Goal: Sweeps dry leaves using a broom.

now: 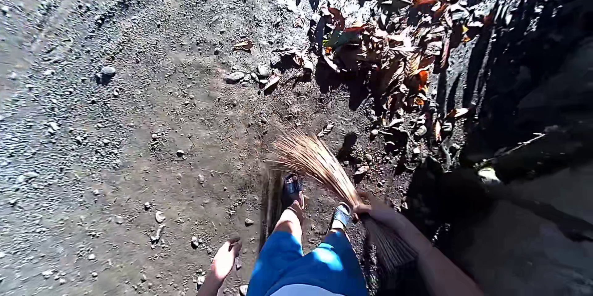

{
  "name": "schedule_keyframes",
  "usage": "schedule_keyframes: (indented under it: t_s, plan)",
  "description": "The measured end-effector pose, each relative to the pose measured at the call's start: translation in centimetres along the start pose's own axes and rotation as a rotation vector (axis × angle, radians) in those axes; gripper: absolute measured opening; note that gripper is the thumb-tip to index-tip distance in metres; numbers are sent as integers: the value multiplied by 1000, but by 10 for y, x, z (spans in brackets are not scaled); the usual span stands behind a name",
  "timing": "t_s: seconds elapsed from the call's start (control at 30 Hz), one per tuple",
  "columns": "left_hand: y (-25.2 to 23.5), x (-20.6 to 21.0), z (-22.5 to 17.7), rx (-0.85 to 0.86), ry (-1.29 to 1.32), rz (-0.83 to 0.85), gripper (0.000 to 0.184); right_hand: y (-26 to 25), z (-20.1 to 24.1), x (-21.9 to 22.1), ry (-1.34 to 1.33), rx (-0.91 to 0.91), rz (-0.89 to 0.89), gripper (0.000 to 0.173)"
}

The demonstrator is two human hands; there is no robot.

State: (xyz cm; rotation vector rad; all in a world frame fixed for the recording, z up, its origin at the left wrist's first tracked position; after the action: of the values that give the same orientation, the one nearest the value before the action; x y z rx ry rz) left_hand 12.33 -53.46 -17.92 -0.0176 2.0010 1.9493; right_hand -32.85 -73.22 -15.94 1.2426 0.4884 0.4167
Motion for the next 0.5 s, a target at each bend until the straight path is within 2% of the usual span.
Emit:
schedule_keyframes:
  t_s: [0.07, 0.13, 0.17, 0.23, 0.3, 0.37, 0.43, 0.5]
  plan:
    - [-1, -1, -11, 15, 11, 22, 45, -20, 11, -53, 16, 17, -257, 76]
    - [-3, 0, -5, 4, 9, 40, 45, -39, 29, -82, 46, -27, -451, 82]
    - [-5, 0, -2, -4, 1, 44, 46, -44, 41, -83, 47, -57, -502, 83]
    - [-7, 0, 9, -24, -23, 47, 46, -38, 61, -54, -46, -110, -513, 84]
    - [-7, 0, 23, -55, -44, 46, 46, -23, 66, 1, -221, -163, -390, 85]
    - [-5, -1, 34, -78, -48, 43, 45, 0, 65, 61, -346, -169, -146, 84]
    - [-9, -4, 39, -54, -85, 32, 42, 10, 63, 105, -325, -157, 80, 76]
    - [-13, -5, 34, -13, -110, 34, 42, -2, 64, 128, -192, -126, 253, 75]
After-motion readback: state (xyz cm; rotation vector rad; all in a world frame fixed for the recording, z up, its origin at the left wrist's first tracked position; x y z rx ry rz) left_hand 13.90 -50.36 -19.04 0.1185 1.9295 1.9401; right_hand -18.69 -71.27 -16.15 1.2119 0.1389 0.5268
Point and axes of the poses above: each hand's wrist, its own y-axis away from the middle knuckle, its own x-axis out of the palm, z = x × y, the point moved 7 cm from there along -y, towards the middle knuckle, and after that the axes turned 5 degrees about -x, right-handed, at the moved point
